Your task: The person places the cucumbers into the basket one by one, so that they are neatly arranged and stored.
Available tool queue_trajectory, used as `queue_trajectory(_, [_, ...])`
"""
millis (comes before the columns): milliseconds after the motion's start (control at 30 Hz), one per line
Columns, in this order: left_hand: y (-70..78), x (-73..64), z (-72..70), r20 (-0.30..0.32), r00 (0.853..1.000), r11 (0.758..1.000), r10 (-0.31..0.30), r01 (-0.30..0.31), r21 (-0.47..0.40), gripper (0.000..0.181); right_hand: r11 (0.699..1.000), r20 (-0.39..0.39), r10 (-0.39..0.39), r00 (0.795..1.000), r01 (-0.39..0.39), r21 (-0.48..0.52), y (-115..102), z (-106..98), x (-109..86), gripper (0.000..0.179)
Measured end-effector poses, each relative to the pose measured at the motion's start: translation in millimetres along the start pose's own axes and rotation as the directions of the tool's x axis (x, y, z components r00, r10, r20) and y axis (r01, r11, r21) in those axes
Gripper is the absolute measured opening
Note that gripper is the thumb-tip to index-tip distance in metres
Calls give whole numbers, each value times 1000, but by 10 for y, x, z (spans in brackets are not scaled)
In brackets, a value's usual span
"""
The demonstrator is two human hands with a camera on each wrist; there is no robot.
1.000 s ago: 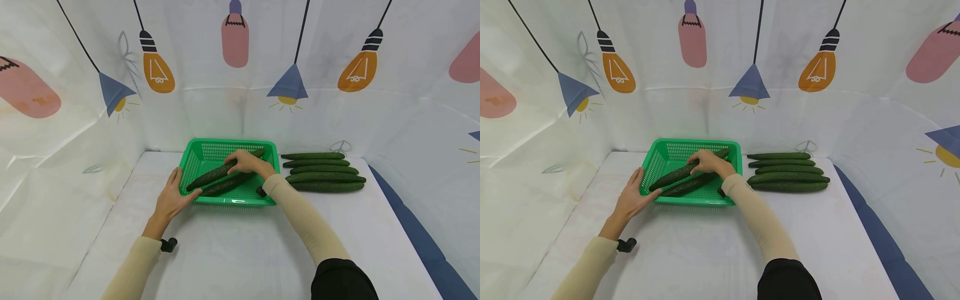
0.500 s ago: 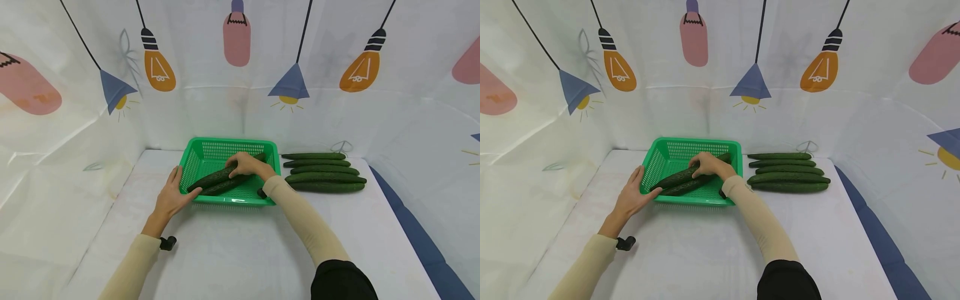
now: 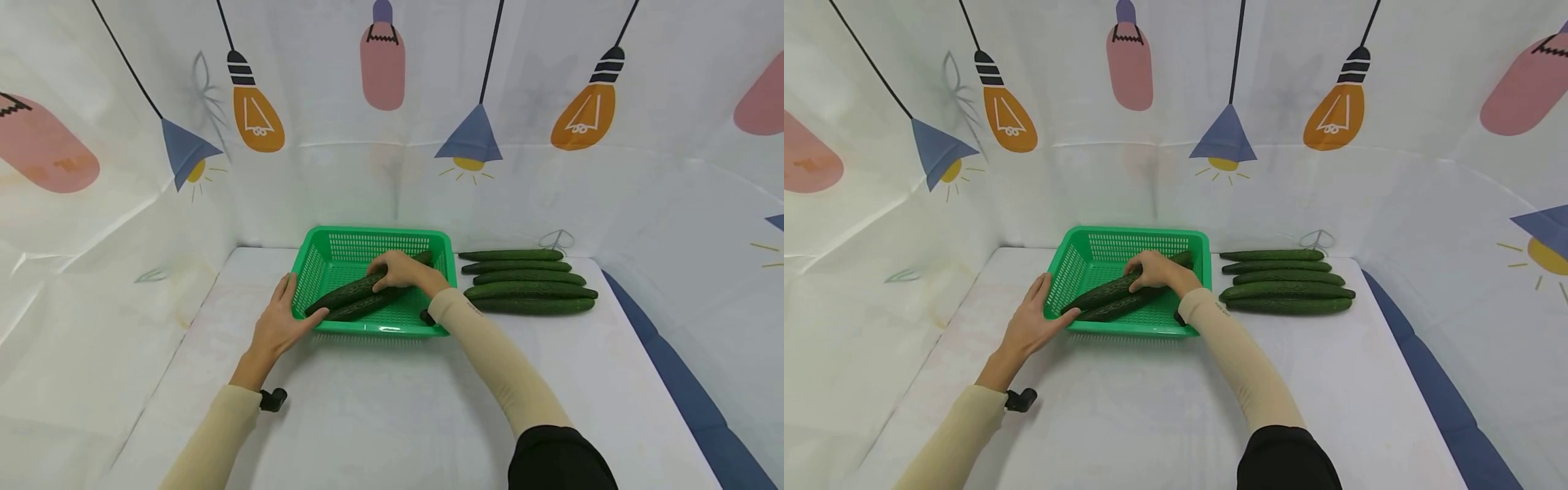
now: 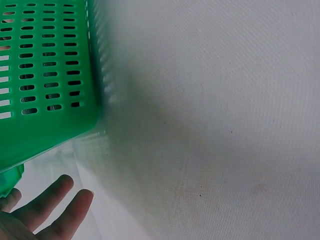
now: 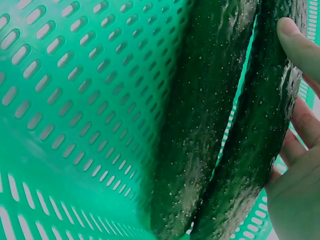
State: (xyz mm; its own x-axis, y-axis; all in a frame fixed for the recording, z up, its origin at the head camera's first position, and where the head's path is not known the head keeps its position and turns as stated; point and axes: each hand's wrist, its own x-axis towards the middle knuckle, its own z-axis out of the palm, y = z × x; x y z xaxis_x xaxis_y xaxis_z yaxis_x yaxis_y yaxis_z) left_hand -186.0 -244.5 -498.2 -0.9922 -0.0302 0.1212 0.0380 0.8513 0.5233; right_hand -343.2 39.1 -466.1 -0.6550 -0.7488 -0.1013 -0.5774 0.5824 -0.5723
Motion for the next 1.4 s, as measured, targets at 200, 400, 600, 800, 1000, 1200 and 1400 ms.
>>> queue_trajectory(200, [5, 2, 9, -4, 1000, 1000, -5, 5, -1, 111, 1000, 1, 4, 1000, -4, -13, 16, 1, -4, 40])
queue_trajectory(400, [12, 0, 19, -4, 1000, 1000, -1, 1, 0, 110, 999, 4, 0, 1000, 0, -37, 31, 0, -8, 42])
queue_trajectory(600, [-5, 1, 32, 1, 1000, 1000, -2, 2, -2, 110, 999, 17, 15, 1000, -14, -49, 36, -47, -30, 47])
queue_trajectory(800, [-16, -1, 26, 1, 1000, 1000, -5, 5, -5, 109, 997, 22, 47, 999, -46, -56, 37, -159, -68, 60])
queue_trajectory(1000, [-9, -9, 19, -2, 1000, 1000, -2, 2, -4, 109, 996, 8, 44, 999, -43, -77, 7, -310, -156, 69])
queue_trajectory(1200, [8, -18, 13, 9, 1000, 1000, -9, 9, 1, 109, 999, -17, 13, 1000, -14, -41, -64, -499, -322, 74])
queue_trajectory(1400, [20, -28, 14, 3, 1000, 1000, -7, 7, -5, 109, 1000, -52, 21, 998, -21, -7, -98, -677, -548, 77])
